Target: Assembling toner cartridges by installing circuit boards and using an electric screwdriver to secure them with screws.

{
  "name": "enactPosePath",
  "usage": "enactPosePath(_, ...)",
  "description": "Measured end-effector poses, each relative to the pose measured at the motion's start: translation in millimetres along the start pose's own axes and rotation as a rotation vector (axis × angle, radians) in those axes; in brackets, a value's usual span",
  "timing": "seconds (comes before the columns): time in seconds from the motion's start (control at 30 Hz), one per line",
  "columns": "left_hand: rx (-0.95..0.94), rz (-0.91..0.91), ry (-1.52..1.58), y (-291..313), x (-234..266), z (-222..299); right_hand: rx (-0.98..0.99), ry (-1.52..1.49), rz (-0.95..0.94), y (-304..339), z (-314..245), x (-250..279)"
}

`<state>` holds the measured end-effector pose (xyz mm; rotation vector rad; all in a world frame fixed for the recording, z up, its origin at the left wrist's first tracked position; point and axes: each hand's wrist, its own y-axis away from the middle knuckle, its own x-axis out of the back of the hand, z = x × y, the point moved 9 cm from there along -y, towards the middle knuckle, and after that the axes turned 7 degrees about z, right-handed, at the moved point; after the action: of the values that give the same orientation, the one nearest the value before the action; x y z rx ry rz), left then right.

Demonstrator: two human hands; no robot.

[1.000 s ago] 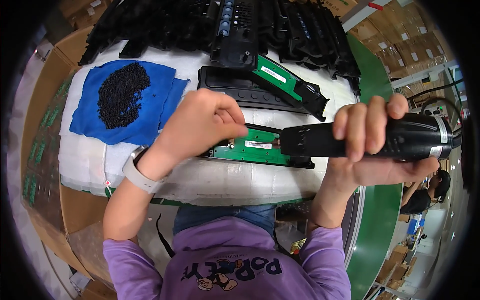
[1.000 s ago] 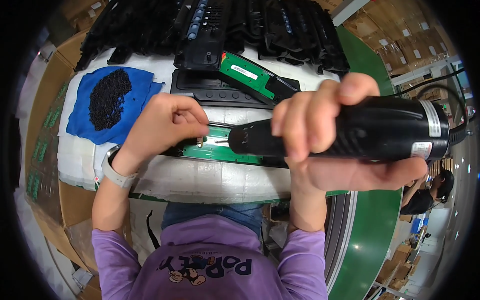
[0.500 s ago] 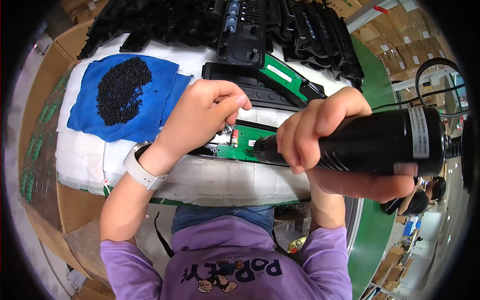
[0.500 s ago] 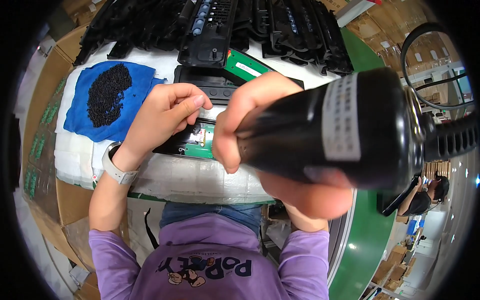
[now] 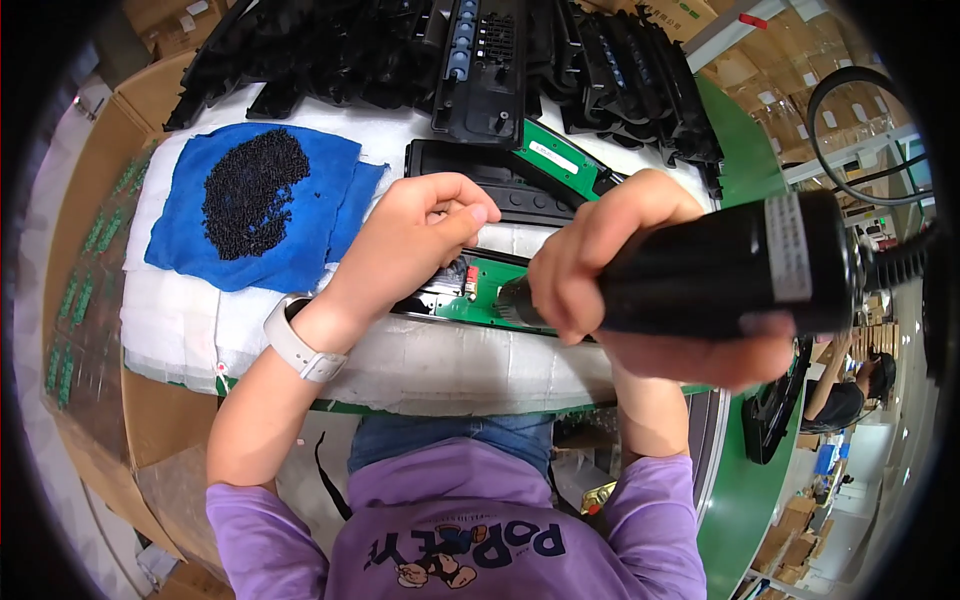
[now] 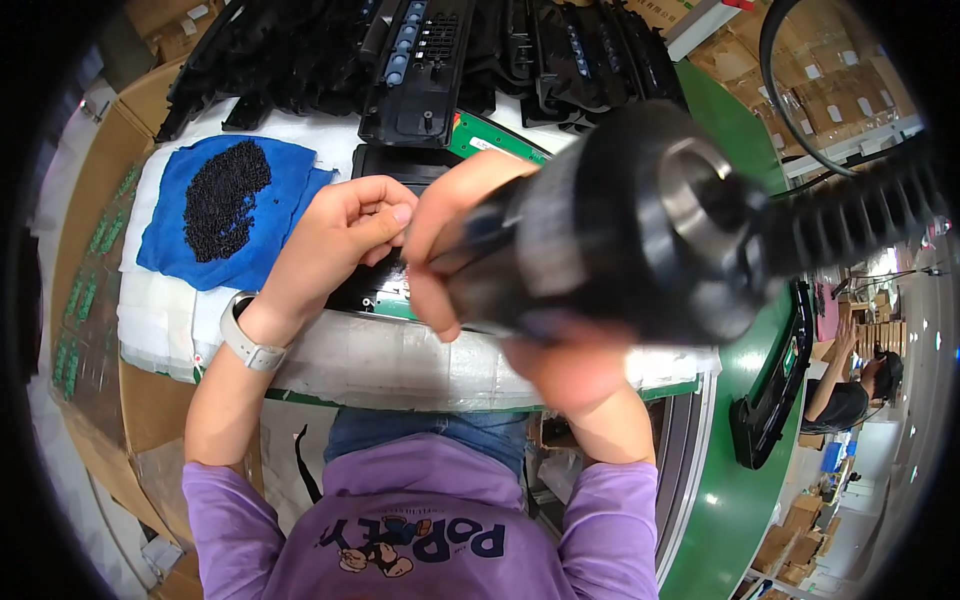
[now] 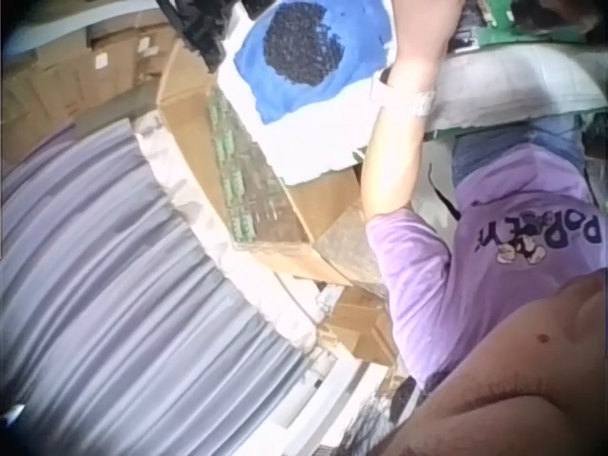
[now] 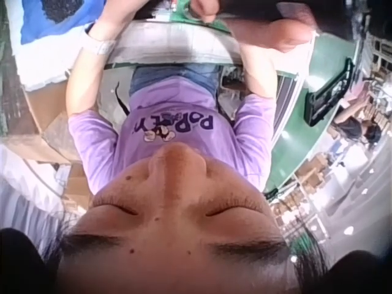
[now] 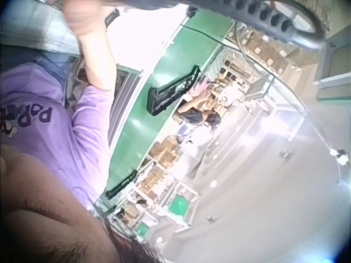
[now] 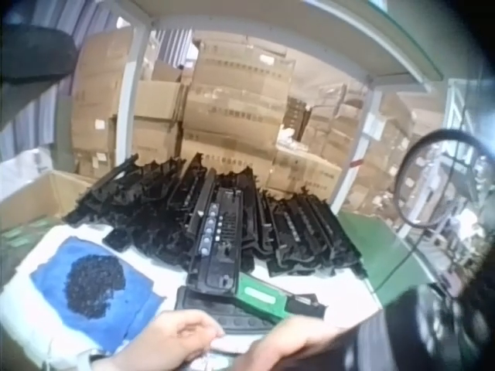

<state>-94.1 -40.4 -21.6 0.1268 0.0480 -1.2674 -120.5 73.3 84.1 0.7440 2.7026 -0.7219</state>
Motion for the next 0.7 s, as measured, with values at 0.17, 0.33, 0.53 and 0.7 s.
enactPosePath(0.17,0.006,-0.056,0.169,3.8,-7.1,9.6,0.279,-0.144,-0.002,-4.7,-52.4,19.0)
enactPosePath(0.33,0.090,-0.188,0.168,12.0,-22.5,10.6,0.400,-0.222,0.109,6.5,-71.7,44.6)
enactPosePath(0.53,0.064,-0.191,0.136,12.1,-23.9,10.0,0.391,-0.223,0.245,8.8,-61.4,46.2)
enactPosePath(0.7,0.070,-0.254,0.127,11.8,-26.6,12.5,0.388,-0.245,0.242,11.1,-63.3,46.2)
